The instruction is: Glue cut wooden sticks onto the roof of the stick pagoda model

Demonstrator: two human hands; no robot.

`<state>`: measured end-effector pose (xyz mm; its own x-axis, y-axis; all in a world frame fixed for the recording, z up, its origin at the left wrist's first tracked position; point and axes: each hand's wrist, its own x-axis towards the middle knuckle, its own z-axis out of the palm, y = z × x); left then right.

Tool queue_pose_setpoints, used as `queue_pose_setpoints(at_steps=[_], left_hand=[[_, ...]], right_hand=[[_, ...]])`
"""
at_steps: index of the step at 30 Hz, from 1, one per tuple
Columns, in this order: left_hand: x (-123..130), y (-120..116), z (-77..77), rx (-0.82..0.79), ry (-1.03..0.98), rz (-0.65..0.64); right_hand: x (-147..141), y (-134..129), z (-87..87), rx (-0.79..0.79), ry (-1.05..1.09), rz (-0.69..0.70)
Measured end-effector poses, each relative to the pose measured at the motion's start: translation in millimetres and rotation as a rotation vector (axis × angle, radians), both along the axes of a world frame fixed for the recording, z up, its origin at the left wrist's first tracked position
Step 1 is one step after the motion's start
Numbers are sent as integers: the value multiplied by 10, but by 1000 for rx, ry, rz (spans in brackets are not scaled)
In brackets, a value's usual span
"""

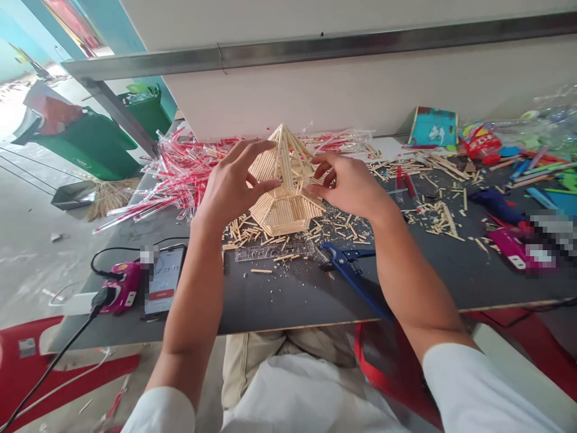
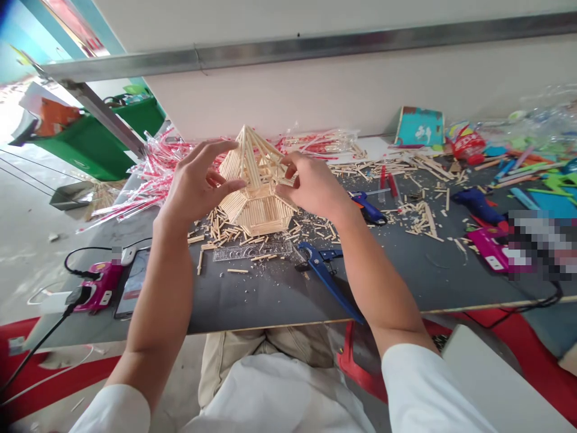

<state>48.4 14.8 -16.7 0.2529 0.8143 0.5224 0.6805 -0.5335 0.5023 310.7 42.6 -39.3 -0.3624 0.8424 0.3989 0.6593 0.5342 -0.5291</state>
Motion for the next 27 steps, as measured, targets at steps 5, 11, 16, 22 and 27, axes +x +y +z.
queue_pose_setpoints(at_steps=[5, 11, 16, 22, 27], left_hand=[[114, -55, 9, 29, -4, 46], [192, -1, -47, 35, -73, 136], [185, 43, -108, 18, -97, 156], [179, 47, -150, -9, -88, 170], [171, 110, -217, 44, -149, 150]], right_hand=[[-95, -94, 42, 176, 34, 6], [-246, -164, -10, 158, -29, 89], [-318, -191, -30, 142, -64, 83], [-341, -191, -36, 151, -81, 91], [-355, -167, -86, 189, -39, 119]])
